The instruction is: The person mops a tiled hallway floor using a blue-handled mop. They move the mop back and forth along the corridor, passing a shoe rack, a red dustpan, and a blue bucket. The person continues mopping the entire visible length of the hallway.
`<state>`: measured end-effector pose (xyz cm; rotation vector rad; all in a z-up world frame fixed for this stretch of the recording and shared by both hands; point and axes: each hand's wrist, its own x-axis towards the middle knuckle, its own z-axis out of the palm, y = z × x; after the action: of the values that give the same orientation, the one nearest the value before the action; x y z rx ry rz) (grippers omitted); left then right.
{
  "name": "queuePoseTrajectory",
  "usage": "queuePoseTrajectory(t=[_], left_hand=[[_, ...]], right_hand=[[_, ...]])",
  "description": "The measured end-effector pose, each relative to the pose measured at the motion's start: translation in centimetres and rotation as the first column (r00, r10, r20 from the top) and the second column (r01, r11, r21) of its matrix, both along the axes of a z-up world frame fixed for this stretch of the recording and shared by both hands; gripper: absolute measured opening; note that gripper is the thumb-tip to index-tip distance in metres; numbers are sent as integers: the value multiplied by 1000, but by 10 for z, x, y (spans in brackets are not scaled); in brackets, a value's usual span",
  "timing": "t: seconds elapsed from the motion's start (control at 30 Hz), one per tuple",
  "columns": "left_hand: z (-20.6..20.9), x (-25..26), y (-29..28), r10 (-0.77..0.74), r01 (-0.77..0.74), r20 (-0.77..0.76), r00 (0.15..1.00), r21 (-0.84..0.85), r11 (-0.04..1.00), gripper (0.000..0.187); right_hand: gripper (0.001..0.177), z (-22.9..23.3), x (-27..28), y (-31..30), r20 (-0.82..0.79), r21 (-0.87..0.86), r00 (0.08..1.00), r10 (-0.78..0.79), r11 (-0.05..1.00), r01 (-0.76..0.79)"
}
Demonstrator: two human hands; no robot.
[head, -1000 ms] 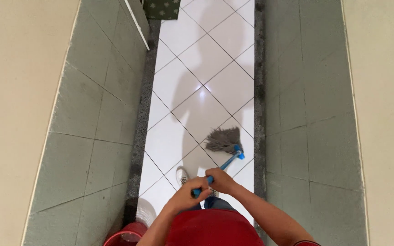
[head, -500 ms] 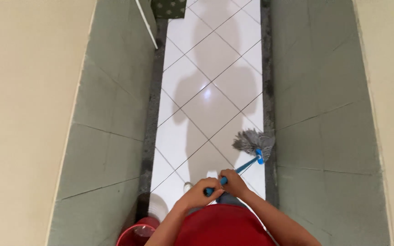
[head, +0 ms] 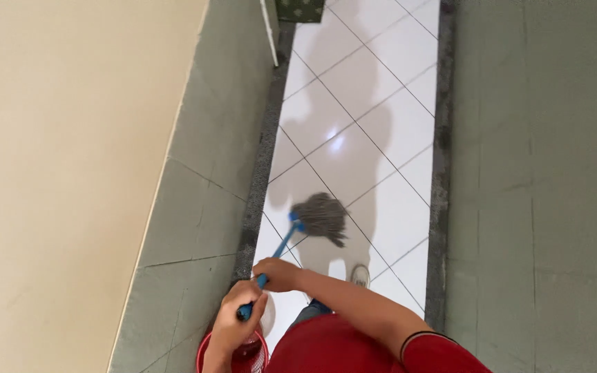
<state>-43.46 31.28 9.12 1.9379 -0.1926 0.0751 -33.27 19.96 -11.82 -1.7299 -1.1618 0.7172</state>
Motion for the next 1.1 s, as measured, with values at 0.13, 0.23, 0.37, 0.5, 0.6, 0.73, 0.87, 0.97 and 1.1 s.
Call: queuePoseTrajectory(t=[0.13, 0.23, 0.37, 0.5, 0.6, 0.73, 0.87, 0.97, 1.1], left_hand=[[-4, -25, 12, 143, -137, -61, 988, 92, 986, 37], [-4, -34, 16, 168, -170, 26, 985, 145, 975, 26], [-7, -40, 7, 186, -186, -15, 982, 32, 982, 33], [-19, -37, -27, 47, -57, -81, 996, -122, 991, 35], [-59, -40, -52, -18, -5, -153, 988, -147, 989, 31], [-59, -23, -113, -118, 75, -206, 971, -209, 975, 29], [-82, -6, -187, -237, 219, -35, 971, -275, 936, 23], [-101, -1, -239, -312, 288, -37, 949, -293, 912, 23], [-118, -4, -287, -474, 421, -83, 877, -343, 840, 24]], right_hand=[[31, 26, -9, 35, -75, -27, 979, 190, 981, -192], [20, 28, -14, 44, -17, 18, 965, 263, 965, -263], [27, 45, -22, 17, -91, -117, 967, 237, 962, -247], [30, 51, -23, -41, -192, -261, 977, 96, 954, -145], [37, 23, -34, -89, -77, -221, 997, -29, 975, 11], [36, 15, -49, -170, -91, -352, 970, -223, 919, 178], [17, -28, -66, -259, -39, -297, 902, -430, 867, 401], [8, -60, -84, -322, -13, -327, 826, -564, 783, 529], [8, -54, -105, -381, -12, -350, 742, -671, 698, 625]])
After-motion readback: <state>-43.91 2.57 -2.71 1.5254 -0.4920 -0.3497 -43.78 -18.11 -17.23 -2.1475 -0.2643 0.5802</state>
